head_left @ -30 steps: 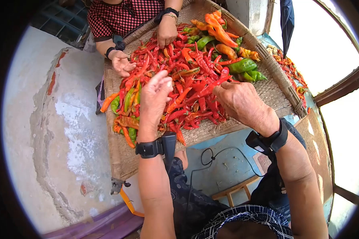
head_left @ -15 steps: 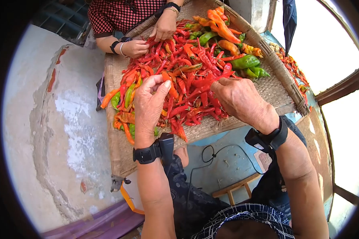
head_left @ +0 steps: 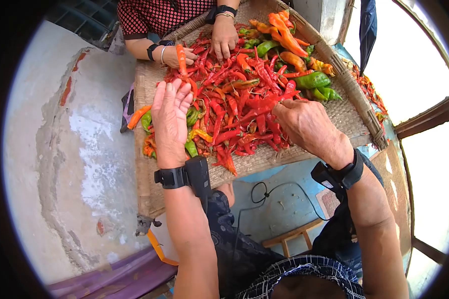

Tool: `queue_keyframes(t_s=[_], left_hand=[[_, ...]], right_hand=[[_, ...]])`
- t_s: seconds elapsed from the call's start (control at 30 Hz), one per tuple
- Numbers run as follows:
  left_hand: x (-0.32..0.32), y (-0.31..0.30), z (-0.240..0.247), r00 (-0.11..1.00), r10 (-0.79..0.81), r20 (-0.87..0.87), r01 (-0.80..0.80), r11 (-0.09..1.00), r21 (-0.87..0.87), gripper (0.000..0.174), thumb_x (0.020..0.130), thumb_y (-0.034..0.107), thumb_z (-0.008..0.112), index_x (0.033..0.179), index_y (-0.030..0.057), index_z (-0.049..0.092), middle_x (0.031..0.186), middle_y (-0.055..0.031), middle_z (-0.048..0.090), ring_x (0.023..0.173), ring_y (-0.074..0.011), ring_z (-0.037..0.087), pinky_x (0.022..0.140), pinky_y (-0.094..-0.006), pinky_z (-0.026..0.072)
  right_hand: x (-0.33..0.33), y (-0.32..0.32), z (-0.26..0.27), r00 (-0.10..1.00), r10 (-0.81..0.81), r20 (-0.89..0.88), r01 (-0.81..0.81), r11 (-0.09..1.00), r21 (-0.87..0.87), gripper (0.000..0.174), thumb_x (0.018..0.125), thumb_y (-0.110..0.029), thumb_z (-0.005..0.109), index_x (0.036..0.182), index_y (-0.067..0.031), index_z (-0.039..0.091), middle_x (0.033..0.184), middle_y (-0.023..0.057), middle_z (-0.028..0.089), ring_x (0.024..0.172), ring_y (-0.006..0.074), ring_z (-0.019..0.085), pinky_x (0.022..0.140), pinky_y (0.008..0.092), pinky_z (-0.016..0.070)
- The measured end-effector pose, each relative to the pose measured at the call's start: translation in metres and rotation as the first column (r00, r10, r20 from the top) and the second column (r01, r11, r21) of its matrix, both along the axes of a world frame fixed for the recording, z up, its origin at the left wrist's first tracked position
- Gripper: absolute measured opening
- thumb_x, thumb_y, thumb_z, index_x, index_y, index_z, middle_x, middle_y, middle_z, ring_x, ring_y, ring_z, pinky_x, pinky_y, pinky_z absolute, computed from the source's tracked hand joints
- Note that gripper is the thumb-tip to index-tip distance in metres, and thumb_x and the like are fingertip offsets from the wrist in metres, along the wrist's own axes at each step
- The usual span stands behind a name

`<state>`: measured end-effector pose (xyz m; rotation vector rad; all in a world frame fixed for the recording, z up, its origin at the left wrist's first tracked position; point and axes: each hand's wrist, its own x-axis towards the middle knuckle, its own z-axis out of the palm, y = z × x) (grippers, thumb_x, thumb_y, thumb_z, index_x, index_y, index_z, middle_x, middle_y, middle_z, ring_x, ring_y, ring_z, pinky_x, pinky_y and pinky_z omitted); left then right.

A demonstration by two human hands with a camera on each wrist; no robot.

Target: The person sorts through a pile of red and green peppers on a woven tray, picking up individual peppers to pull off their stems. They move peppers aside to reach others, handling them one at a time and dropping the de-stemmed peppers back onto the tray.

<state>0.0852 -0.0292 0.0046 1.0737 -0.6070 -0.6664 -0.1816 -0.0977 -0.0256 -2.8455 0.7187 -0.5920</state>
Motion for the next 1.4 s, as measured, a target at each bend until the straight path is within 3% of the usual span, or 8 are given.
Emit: queue_keyframes(t_s=[0.1,0.2,0.53,0.63,0.83,0.9,1.0,1.4], left_hand=[[0.001,0.000,-0.023,0.823,-0.371,0.431,0.075,0.823,0.563,0.034,0.089,0.010,0.061,0.121,0.0007,0.056,0.123,-0.0154,0.057,0.093,-0.0200,0.063,0.082,-0.0325,0.0517],[0.001,0.005,-0.061,-0.027,-0.349,0.937,-0.227,0.915,0.334,0.031,0.082,0.009,0.063,0.113,0.0008,0.061,0.106,-0.0116,0.063,0.081,-0.0195,0.063,0.075,-0.0302,0.0497],[-0.018,0.028,0.016,0.881,-0.331,0.336,0.237,0.927,0.291,0.018,0.094,0.021,0.061,0.095,0.0026,0.061,0.080,-0.0012,0.064,0.069,-0.0080,0.061,0.061,-0.0208,0.0483],[-0.014,0.036,0.022,0.837,-0.509,0.201,0.384,0.808,0.447,0.014,0.095,0.019,0.060,0.099,0.0054,0.059,0.081,-0.0015,0.065,0.067,-0.0063,0.062,0.061,-0.0173,0.0499],[0.000,0.012,-0.009,0.995,0.094,0.043,-0.093,0.995,-0.027,0.045,0.094,0.024,0.062,0.130,0.0006,0.049,0.115,-0.0136,0.064,0.096,-0.0236,0.064,0.077,-0.0366,0.0537],[0.012,0.016,-0.031,0.792,-0.278,0.544,-0.066,0.847,0.528,0.051,0.090,0.028,0.066,0.129,-0.0003,0.050,0.108,-0.0133,0.067,0.093,-0.0234,0.065,0.079,-0.0358,0.0518],[-0.008,0.019,-0.051,0.417,-0.564,0.713,-0.350,0.624,0.699,0.041,0.082,0.019,0.069,0.119,0.0033,0.057,0.091,-0.0162,0.069,0.085,-0.0306,0.067,0.077,-0.0389,0.0502],[0.009,0.030,-0.007,0.687,-0.594,0.418,0.136,0.671,0.729,0.032,0.088,0.007,0.064,0.118,0.0008,0.056,0.089,-0.0017,0.064,0.078,-0.0048,0.057,0.067,-0.0193,0.0438]], right_hand=[[0.001,-0.001,0.001,1.000,0.002,-0.013,-0.002,1.000,0.011,0.015,0.073,-0.006,0.063,0.085,-0.0019,0.056,0.076,0.0125,0.061,0.072,0.0319,0.065,0.060,0.0410,0.0527],[-0.001,0.001,0.003,0.999,0.005,-0.035,-0.004,1.000,0.025,0.015,0.073,-0.006,0.063,0.086,-0.0020,0.056,0.076,0.0127,0.062,0.073,0.0316,0.066,0.060,0.0408,0.0529],[0.001,0.001,-0.001,0.999,0.018,-0.030,-0.018,1.000,0.009,0.015,0.075,-0.007,0.063,0.087,-0.0016,0.056,0.077,0.0136,0.063,0.071,0.0323,0.066,0.059,0.0422,0.0531],[0.004,0.001,-0.001,0.997,-0.012,-0.081,0.013,1.000,0.006,0.015,0.075,-0.007,0.063,0.087,-0.0014,0.056,0.078,0.0139,0.064,0.072,0.0323,0.066,0.060,0.0422,0.0533],[0.006,0.001,-0.006,0.998,0.005,-0.068,-0.005,1.000,-0.010,0.013,0.077,-0.008,0.062,0.087,-0.0016,0.057,0.078,0.0143,0.064,0.073,0.0324,0.067,0.060,0.0421,0.0534],[0.007,0.001,-0.005,0.997,0.013,-0.070,-0.013,1.000,0.005,0.013,0.077,-0.008,0.062,0.087,-0.0016,0.057,0.078,0.0143,0.064,0.074,0.0324,0.067,0.061,0.0423,0.0535],[0.007,0.000,-0.003,0.998,0.018,-0.061,-0.017,1.000,0.012,0.013,0.077,-0.008,0.062,0.087,-0.0016,0.057,0.078,0.0142,0.064,0.073,0.0324,0.067,0.061,0.0424,0.0535],[-0.008,-0.004,-0.002,0.998,-0.011,-0.067,0.012,1.000,0.012,0.016,0.075,-0.008,0.064,0.087,-0.0011,0.057,0.078,0.0141,0.065,0.072,0.0320,0.067,0.061,0.0420,0.0533]])
